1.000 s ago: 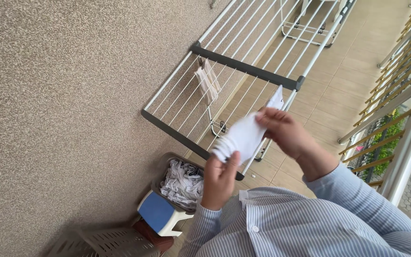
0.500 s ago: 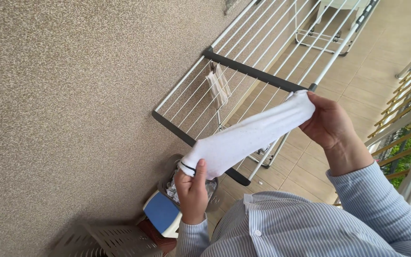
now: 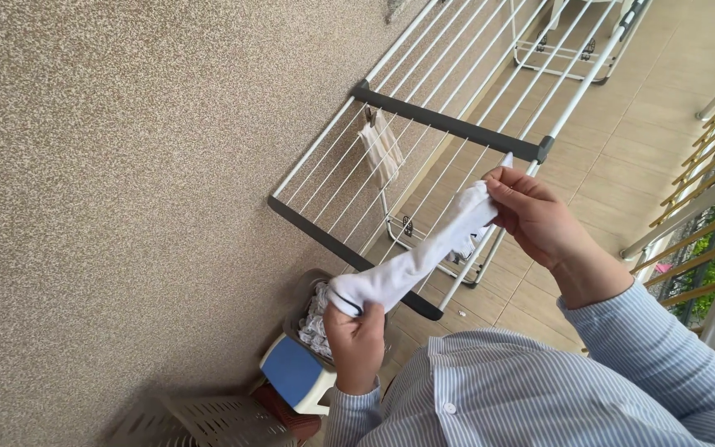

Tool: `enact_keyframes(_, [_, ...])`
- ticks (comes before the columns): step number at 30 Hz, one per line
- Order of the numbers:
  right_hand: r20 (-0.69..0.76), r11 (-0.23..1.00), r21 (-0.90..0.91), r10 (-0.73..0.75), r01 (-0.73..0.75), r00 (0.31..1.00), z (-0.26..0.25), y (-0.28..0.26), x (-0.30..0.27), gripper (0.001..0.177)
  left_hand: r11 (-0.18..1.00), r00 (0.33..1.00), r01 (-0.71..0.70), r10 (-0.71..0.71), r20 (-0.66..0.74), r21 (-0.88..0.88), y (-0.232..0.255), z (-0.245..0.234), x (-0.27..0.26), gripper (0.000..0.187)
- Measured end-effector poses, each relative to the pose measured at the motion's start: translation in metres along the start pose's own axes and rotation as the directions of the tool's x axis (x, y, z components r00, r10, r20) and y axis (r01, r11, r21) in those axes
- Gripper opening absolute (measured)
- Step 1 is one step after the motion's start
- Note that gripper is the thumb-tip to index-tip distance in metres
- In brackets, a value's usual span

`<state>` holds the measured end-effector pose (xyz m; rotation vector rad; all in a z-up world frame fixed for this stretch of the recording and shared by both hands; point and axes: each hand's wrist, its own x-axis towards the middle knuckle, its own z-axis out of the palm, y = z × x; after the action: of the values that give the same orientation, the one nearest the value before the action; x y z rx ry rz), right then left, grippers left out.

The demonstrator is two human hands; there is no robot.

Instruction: The person takes white socks and a gray t-shirt from a laundry basket and hangs them on a metal drying rack. They spread each item out and use a clothespin to secure one sock to the rack.

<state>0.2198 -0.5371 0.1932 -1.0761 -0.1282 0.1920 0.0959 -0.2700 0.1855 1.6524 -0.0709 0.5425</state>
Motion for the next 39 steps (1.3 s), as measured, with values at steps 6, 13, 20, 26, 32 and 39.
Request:
enact_keyframes(6, [-0.105,1.000,0.003,0.005,-0.005,0.994,0.003,0.007,0.002,0.017,0.988,0.957,-0.107,0.133,0.259,-0.111,0.011,-0.009,-0.001,0.029])
enact_keyframes(13, [-0.074,0.917,0.369,0.192,-0.152,0.979,0.002,-0.001,0.001,0.006,0.869,0.977,-0.214,0.195,0.090,0.446,-0.003,-0.006,0.004,0.034])
enact_keyframes(20, [-0.084,0.974,0.202,0.119,-0.101,0.989,0.008,-0.001,-0.001,0.012,0.977,0.992,0.112,-0.120,0.034,0.179,-0.010,-0.017,-0.007,0.015])
enact_keyframes(26, [0.134,0.934,0.314,0.131,-0.168,0.982,0.015,-0.006,-0.009,0.018,0.787,0.972,0.223,-0.225,0.070,-0.575,-0.015,-0.022,-0.001,0.048])
enact_keyframes(32, [0.168,0.960,0.231,0.119,-0.157,0.979,0.009,0.000,-0.005,0.020,0.931,0.981,0.172,-0.191,-0.030,-0.322,0.005,-0.031,0.002,0.044])
enact_keyframes(39, [-0.171,0.963,-0.168,-0.239,0.211,0.956,0.013,0.002,-0.003,0.013,0.836,0.970,-0.236,0.230,0.074,0.496,0.001,-0.052,0.005,0.028])
